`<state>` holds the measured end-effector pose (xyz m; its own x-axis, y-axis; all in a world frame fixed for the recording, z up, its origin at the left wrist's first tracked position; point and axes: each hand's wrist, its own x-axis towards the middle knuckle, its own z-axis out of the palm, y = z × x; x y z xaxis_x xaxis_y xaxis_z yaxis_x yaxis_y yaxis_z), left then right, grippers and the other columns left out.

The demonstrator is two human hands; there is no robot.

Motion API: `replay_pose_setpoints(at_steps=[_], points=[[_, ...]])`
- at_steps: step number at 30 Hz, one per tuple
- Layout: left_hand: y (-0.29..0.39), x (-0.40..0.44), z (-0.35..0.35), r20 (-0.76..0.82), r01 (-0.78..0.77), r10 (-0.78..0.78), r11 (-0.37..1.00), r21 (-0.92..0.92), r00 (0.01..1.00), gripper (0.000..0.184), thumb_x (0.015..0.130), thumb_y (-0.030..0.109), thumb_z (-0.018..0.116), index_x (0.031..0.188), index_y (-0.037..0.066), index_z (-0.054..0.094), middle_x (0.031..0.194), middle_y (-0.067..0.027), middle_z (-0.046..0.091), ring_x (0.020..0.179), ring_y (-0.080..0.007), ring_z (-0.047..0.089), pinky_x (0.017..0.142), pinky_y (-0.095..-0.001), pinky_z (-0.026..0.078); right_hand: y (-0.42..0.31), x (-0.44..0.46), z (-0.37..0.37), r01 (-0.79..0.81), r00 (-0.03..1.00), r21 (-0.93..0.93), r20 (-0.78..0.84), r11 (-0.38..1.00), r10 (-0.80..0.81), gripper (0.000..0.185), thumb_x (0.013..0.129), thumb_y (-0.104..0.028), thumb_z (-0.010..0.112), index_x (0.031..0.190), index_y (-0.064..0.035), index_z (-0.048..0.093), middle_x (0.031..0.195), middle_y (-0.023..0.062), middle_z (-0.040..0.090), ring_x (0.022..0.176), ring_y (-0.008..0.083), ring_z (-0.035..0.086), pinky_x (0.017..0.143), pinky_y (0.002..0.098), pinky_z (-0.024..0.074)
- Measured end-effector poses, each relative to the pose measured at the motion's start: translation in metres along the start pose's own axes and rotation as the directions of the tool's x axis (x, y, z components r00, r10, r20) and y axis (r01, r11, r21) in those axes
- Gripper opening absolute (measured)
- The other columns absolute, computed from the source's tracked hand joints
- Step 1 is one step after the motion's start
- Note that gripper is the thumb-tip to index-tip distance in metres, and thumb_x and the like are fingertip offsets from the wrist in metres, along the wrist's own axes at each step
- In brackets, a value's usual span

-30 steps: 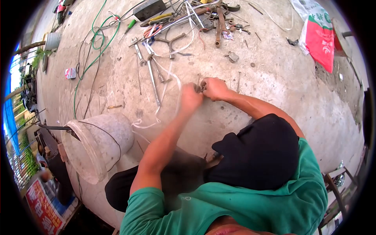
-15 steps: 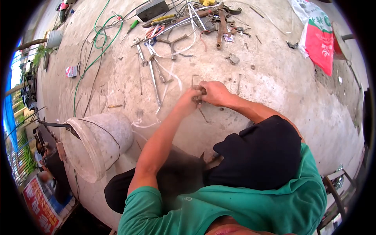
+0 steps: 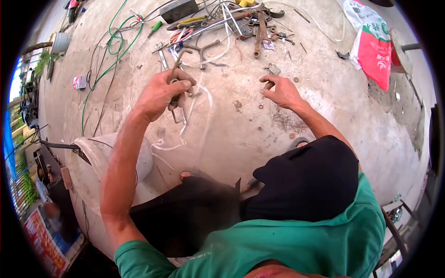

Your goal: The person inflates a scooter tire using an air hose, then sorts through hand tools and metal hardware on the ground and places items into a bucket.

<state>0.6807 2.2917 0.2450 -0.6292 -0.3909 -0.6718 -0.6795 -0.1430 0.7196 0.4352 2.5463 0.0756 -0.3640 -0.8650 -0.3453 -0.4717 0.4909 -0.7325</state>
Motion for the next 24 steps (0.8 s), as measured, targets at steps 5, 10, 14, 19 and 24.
replay_pose_setpoints(at_steps=[5, 10, 14, 19, 24], points=[[0.014, -0.153, -0.110, -0.509, -0.162, 0.340, 0.918, 0.362, 0.790, 0.020, 0.103, 0.017, 0.062, 0.114, 0.001, 0.067, 0.077, 0.0004, 0.060, 0.058, -0.0046, 0.044, 0.051, -0.0229, 0.033, 0.055, -0.009, 0.025, -0.035, 0.999, -0.317, -0.045, 0.948, 0.021, 0.044, 0.083, -0.025, 0.073, 0.125, -0.0119, 0.069, 0.114, 0.0129, 0.071, 0.101, 0.0355, 0.070, 0.085, 0.0432, 0.0560], [-0.142, -0.300, -0.199, -0.889, 0.074, 0.357, 0.917, 0.392, 0.287, 0.026, 0.105, 0.018, 0.060, 0.124, 0.001, 0.065, 0.100, -0.0060, 0.066, 0.078, -0.0105, 0.061, 0.066, -0.0245, 0.047, 0.056, -0.014, 0.036, 0.060, 0.997, -0.347, -0.019, 0.936, -0.072, 0.043, 0.082, -0.028, 0.075, 0.121, -0.0102, 0.069, 0.114, 0.0139, 0.065, 0.098, 0.0355, 0.069, 0.083, 0.0447, 0.0558], [-0.207, -0.327, -0.206, -0.857, 0.645, 0.357, 0.564, 0.515, 0.372, 0.044, 0.100, 0.024, 0.069, 0.136, 0.000, 0.062, 0.128, -0.0171, 0.066, 0.114, -0.0265, 0.065, 0.097, -0.0344, 0.051, 0.051, -0.012, 0.049, 0.155, 0.984, -0.370, -0.024, 0.916, -0.177, 0.037, 0.083, -0.031, 0.075, 0.113, -0.0090, 0.070, 0.107, 0.0128, 0.066, 0.089, 0.0345, 0.070, 0.078, 0.0458, 0.0564], [-0.122, -0.290, -0.188, -0.852, 0.258, 0.358, 0.844, 0.470, 0.381, 0.036, 0.102, 0.015, 0.067, 0.131, -0.005, 0.064, 0.129, -0.0140, 0.068, 0.115, -0.0226, 0.065, 0.102, -0.0334, 0.050, 0.051, -0.005, 0.064, 0.176, 0.981, -0.396, -0.002, 0.901, -0.192, 0.021, 0.087, -0.025, 0.069, 0.100, -0.0087, 0.071, 0.096, 0.0151, 0.069, 0.083, 0.0353, 0.071, 0.074, 0.0462, 0.0567], [-0.008, -0.126, -0.050, -0.359, -0.139, 0.525, 0.690, 0.710, 0.772, 0.027, 0.092, 0.004, 0.070, 0.119, 0.001, 0.070, 0.110, -0.0100, 0.071, 0.093, -0.0186, 0.070, 0.076, -0.0287, 0.055, 0.043, -0.001, 0.058, 0.204, 0.979, -0.407, 0.061, 0.890, -0.196, 0.018, 0.087, -0.023, 0.067, 0.097, -0.0083, 0.071, 0.094, 0.0154, 0.071, 0.083, 0.0355, 0.071, 0.074, 0.0457, 0.0567]])
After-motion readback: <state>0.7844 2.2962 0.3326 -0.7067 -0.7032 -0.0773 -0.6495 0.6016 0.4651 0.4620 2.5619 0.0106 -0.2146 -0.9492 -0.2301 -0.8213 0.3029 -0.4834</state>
